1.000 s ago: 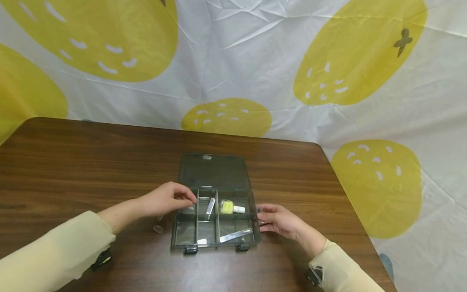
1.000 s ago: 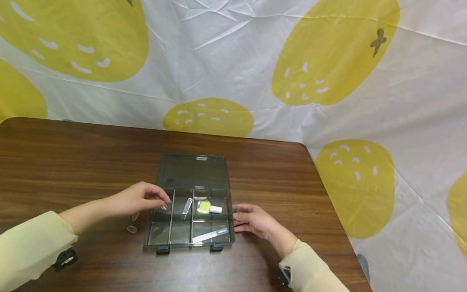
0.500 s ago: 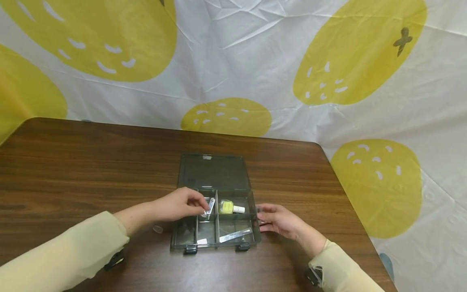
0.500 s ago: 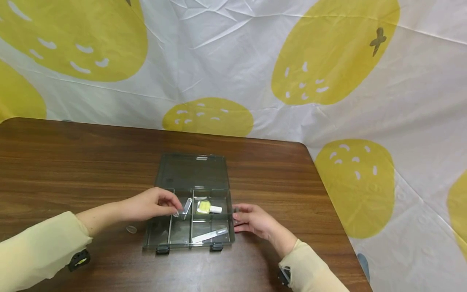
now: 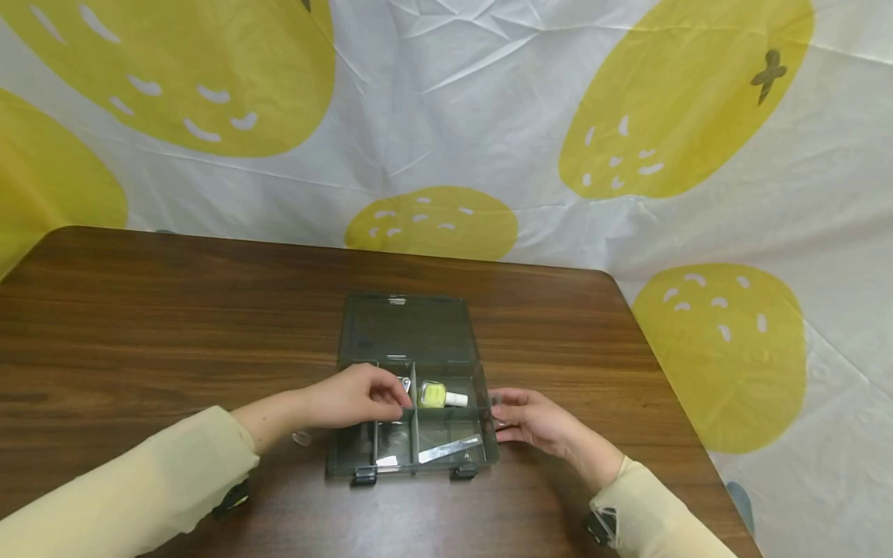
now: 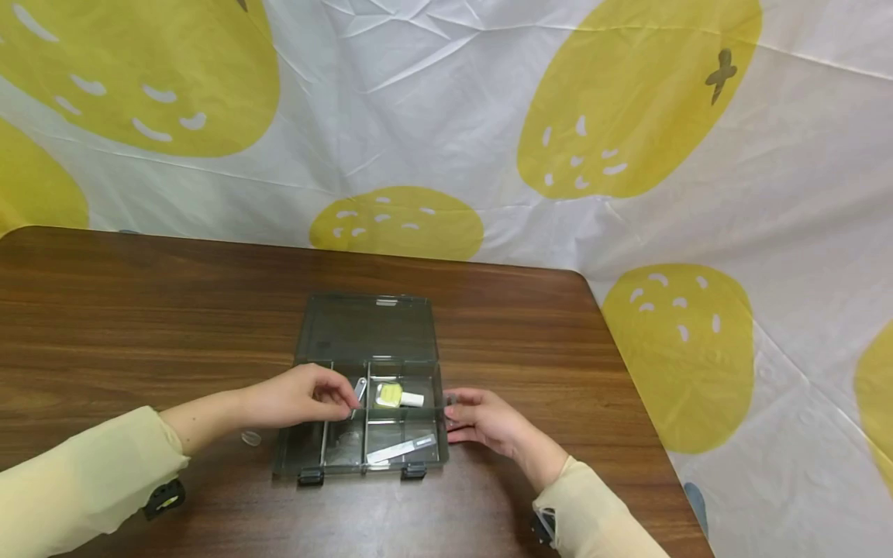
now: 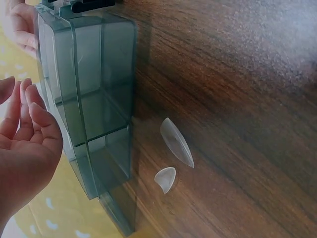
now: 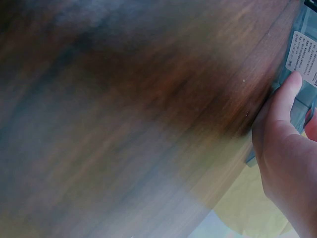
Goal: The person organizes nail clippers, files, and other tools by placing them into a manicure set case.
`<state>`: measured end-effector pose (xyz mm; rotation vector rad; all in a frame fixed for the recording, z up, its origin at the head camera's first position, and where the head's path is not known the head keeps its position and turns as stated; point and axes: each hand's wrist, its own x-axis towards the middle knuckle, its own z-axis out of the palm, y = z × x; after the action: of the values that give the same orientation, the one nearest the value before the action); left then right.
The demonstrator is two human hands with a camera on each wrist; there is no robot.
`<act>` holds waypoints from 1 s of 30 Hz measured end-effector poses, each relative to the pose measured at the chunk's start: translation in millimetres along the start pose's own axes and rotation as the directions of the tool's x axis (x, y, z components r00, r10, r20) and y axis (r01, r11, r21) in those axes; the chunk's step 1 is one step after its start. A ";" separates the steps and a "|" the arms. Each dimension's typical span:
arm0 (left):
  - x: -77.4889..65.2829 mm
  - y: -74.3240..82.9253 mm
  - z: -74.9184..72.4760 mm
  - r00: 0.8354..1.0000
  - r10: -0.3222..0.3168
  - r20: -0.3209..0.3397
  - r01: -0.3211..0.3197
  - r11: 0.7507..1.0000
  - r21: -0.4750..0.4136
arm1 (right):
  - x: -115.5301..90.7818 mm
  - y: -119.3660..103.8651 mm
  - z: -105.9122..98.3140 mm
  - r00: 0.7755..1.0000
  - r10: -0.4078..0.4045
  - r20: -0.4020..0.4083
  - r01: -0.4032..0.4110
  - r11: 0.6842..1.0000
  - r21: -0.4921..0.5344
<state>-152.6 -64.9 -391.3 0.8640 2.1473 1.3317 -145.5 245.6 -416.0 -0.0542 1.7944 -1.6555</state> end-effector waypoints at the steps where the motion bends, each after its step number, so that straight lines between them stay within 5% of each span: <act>1: -0.1 -0.1 -0.3 1.000 -0.003 -0.001 0.003 1.000 0.000 | 0.1 -0.2 0.2 1.000 0.000 0.001 0.000 1.000 0.000; 17: -24.1 -17.7 -27.8 0.991 -0.058 -0.124 0.059 0.998 0.005 | -0.3 -1.1 -0.4 1.000 0.010 -0.005 -0.010 1.000 -0.010; 30: -58.1 -54.1 -51.1 0.966 -0.068 -0.248 0.111 0.980 0.162 | -0.2 -1.2 0.0 1.000 0.014 -0.010 -0.014 1.000 -0.016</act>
<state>-160.9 -155.8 -415.3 0.6883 2.4914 1.2723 -145.9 245.4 -414.8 -0.0409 1.8116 -1.6341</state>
